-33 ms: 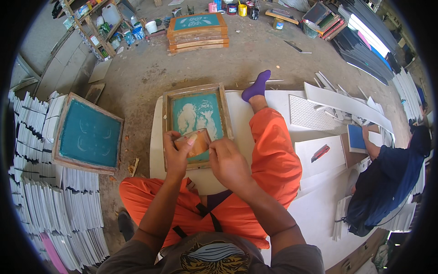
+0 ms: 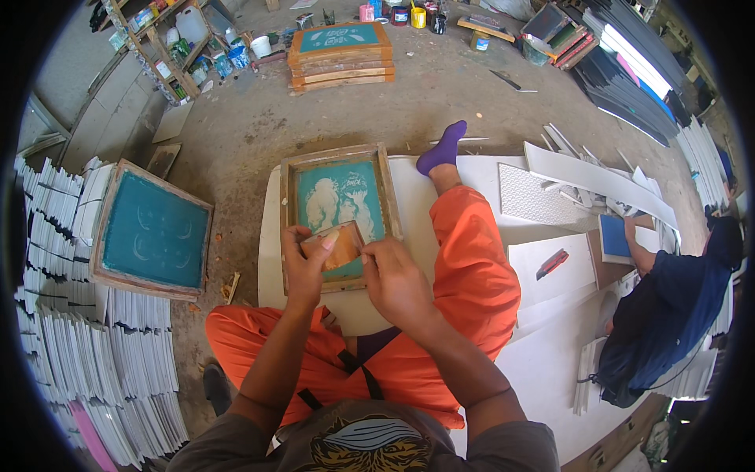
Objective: The person walks into a workshop carrying a wooden screen frame and sits on the floor. They place the frame on a white surface and apply masking tape to the edges of the frame using a roll of tape and a utility knife to cut the tape.
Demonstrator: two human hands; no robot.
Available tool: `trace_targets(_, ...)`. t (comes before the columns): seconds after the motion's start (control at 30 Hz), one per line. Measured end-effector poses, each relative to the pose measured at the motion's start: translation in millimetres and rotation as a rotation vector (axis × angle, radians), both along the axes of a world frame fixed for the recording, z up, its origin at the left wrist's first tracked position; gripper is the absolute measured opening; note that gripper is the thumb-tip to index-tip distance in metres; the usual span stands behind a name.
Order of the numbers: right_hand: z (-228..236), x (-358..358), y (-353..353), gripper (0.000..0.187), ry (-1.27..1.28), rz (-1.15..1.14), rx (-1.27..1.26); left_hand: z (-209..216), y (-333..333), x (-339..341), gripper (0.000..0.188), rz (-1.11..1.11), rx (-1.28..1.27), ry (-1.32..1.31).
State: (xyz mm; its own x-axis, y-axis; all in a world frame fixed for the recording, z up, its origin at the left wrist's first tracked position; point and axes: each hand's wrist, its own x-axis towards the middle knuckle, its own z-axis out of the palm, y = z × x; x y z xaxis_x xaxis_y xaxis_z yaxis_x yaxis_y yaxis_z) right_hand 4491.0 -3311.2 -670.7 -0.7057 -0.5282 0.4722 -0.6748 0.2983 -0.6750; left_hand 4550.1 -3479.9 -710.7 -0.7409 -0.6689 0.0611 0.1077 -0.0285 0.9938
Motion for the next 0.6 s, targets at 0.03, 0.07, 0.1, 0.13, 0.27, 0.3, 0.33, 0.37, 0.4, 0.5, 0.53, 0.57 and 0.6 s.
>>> trace_targets(0.03,-0.6,1.3,1.0,0.011,-0.042,-0.001,-0.05,-4.2,-1.4,-0.4,0.058,-0.001,0.014,-0.005)
trace_targets(0.07,-2.6,2.7,1.4,0.012,-0.065,-0.011,-0.089,-12.4,-3.8,-1.1,0.058,-0.001,0.029,-0.01)
trace_targets(0.1,-4.9,4.6,1.7,0.012,-0.082,-0.02,-0.119,-14.6,-4.3,-2.1,0.058,-0.004,0.044,-0.015)
trace_targets(0.13,-7.2,6.4,1.7,0.012,-0.099,-0.027,-0.15,-16.1,-3.6,-2.5,0.059,-0.003,0.056,-0.008)
trace_targets(0.27,-17.8,11.7,-6.3,0.012,-0.087,-0.04,-0.214,-15.6,1.3,-3.4,0.06,-0.002,0.075,-0.026)
trace_targets(0.3,-19.5,11.0,-7.4,0.012,-0.059,-0.043,-0.216,-14.8,2.0,-2.7,0.06,0.0,0.072,-0.041)
trace_targets(0.33,-21.1,10.4,-8.1,0.012,-0.031,-0.047,-0.219,-15.1,2.5,-2.5,0.06,-0.005,0.086,-0.042)
trace_targets(0.37,-22.0,9.5,-8.7,0.011,0.009,-0.055,-0.213,-15.9,2.9,-2.5,0.061,-0.009,0.1,-0.043)
trace_targets(0.4,-23.0,9.1,-9.2,0.011,0.038,-0.06,-0.202,-17.0,3.3,-2.5,0.061,-0.013,0.114,-0.045)
trace_targets(0.5,-24.4,7.8,-10.9,0.009,0.093,-0.073,-0.155,-20.5,4.2,-3.1,0.063,0.001,0.076,-0.058)
trace_targets(0.53,-24.1,7.7,-11.1,0.008,0.098,-0.074,-0.132,-23.3,4.1,-3.1,0.062,0.003,0.076,-0.049)
trace_targets(0.57,-21.9,7.1,-10.9,0.008,0.09,-0.072,-0.103,-26.5,3.9,-3.1,0.062,0.004,0.076,-0.04)
trace_targets(0.6,-21.5,6.0,-10.3,0.007,0.08,-0.068,-0.082,-26.7,4.5,-3.2,0.062,0.004,0.077,-0.031)
